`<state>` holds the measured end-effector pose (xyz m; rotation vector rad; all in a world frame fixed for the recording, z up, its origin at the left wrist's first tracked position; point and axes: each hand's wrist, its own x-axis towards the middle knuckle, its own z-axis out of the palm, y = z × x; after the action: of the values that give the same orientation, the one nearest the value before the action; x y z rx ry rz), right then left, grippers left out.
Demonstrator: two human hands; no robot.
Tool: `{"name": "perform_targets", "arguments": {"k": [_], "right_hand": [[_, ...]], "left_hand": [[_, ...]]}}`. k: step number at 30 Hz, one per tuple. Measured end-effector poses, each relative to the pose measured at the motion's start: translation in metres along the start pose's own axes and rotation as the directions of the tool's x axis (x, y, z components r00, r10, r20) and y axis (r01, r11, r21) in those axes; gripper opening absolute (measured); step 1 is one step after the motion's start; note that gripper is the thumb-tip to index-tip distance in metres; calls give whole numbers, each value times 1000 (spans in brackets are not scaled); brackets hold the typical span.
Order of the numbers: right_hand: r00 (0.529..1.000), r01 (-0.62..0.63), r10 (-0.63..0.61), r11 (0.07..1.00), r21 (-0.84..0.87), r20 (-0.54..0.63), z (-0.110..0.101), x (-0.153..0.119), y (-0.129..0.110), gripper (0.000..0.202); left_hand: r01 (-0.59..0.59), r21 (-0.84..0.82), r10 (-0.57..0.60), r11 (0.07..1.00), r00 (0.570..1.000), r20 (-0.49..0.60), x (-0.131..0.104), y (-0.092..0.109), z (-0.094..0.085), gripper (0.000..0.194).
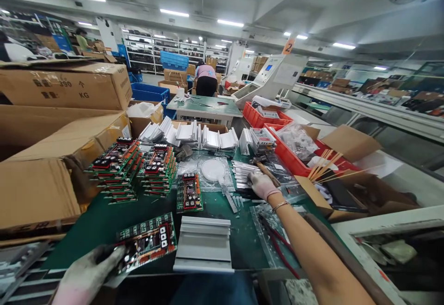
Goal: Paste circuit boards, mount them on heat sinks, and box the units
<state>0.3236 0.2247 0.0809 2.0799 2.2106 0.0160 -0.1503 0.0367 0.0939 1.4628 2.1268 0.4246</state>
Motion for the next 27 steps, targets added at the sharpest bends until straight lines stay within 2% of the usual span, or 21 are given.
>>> {"name": "perform_targets", "arguments": {"k": [3, 5, 7, 11, 12, 14, 15, 16, 18, 20, 22, 24, 27], "right_hand": [[997, 16, -12, 998, 55, -75, -4, -8, -3, 24], [988, 27, -11, 994, 107, -154, -10, -15, -7, 19], [968, 29, 16, 984, 175, -250, -19, -28, -13, 24], [922, 20, 123, 932, 362, -368, -36, -81, -29, 44], [917, 30, 148, 900, 434, -369, -39, -101, -32, 49], [899, 114, 253, 653, 749, -357, -43, -141, -37, 48], [906, 115, 275, 573, 812, -323, -43, -161, -40, 45], [908, 67, 329, 501, 863, -261, -41, -178, -42, 42], [873, -64, 474, 347, 936, -116, -31, -206, -48, 41], [817, -164, 576, 187, 969, 27, -14, -223, -55, 49], [809, -203, 575, 81, 976, 121, 8, -233, -63, 60], [843, -242, 509, 67, 968, 176, 28, -238, -70, 62], [864, -328, 460, 205, 922, 205, 47, -241, -83, 52]], "left_hand": [[42, -123, -37, 992, 998, 49, 3, 1, -3, 60], [28, -136, -21, 990, 998, 52, 5, 3, -7, 61], [-7, -118, 13, 993, 999, 51, 7, 5, -11, 62], [-42, -66, 49, 997, 993, 105, 10, 6, -14, 65], [-42, -53, 49, 998, 991, 128, 11, 7, -14, 65], [-42, -15, 44, 999, 986, 164, 13, 7, -14, 63], [-42, 8, 40, 999, 984, 176, 13, 8, -13, 62], [-42, 31, 36, 999, 982, 186, 14, 9, -13, 61], [-48, 76, 33, 996, 980, 195, 15, 12, -13, 59], [-65, 117, 41, 991, 980, 197, 16, 15, -13, 57], [-77, 154, 45, 985, 979, 199, 18, 18, -14, 55], [-80, 182, 40, 980, 976, 213, 21, 21, -13, 54], [-80, 204, 29, 976, 970, 241, 26, 25, -13, 54]]}}
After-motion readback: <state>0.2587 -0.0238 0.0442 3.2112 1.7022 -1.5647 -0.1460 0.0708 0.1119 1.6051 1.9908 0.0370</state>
